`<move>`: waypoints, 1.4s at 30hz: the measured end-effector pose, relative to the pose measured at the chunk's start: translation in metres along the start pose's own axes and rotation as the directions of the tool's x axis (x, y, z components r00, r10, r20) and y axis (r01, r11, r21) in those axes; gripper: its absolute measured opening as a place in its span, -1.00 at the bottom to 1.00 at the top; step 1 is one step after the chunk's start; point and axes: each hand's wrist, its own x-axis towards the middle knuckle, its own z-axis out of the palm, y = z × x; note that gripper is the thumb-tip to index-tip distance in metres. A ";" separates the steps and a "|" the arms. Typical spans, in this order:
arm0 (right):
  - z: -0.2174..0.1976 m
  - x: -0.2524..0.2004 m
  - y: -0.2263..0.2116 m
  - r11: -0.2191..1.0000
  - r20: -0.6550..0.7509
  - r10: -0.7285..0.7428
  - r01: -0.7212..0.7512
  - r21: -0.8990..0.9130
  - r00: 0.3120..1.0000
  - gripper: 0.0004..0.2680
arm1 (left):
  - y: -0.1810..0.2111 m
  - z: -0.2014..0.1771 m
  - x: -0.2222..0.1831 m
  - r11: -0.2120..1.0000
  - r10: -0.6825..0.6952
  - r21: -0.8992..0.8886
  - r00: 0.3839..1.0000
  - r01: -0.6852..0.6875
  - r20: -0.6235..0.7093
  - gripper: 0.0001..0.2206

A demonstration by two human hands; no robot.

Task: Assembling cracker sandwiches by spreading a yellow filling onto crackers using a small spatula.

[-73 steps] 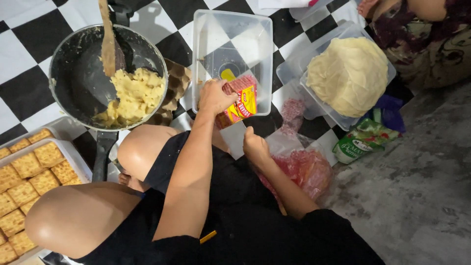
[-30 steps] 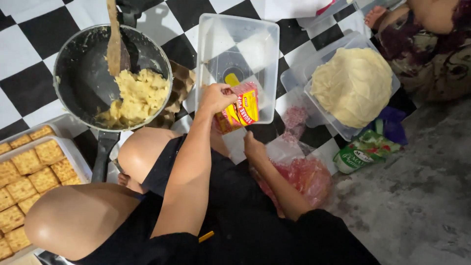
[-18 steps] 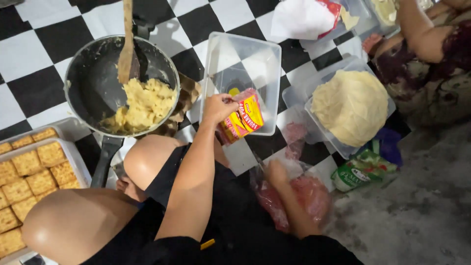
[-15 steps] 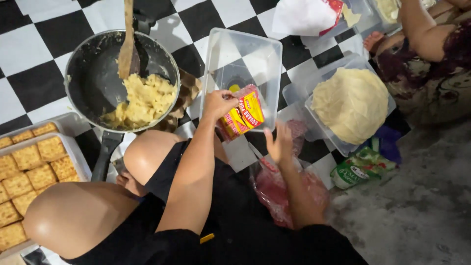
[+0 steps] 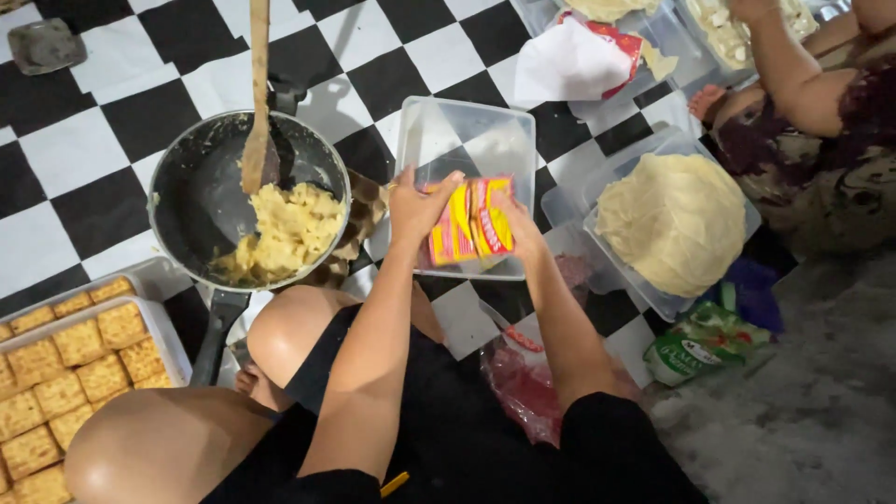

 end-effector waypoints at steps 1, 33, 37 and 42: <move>-0.001 0.003 -0.001 1.000 -0.003 -0.002 0.002 -0.001 1.000 -0.55 | 0.010 0.003 -0.005 1.000 0.002 -0.002 1.000 -0.002 0.002 -0.02; -0.018 0.036 -0.126 0.599 0.785 -0.033 0.641 -0.479 0.618 -0.39 | 0.008 -0.010 0.152 0.426 0.596 -0.145 0.156 -0.893 0.788 -0.66; 0.005 0.037 -0.073 0.222 0.780 -0.044 0.767 -0.602 0.625 -0.55 | -0.101 0.046 0.162 -0.138 0.704 0.208 0.052 -0.968 0.708 -0.80; -0.010 0.067 0.014 -0.679 0.845 -0.328 0.517 -0.521 0.422 -0.74 | -0.194 0.118 0.178 -0.463 0.656 0.357 -0.043 -0.811 0.753 -0.89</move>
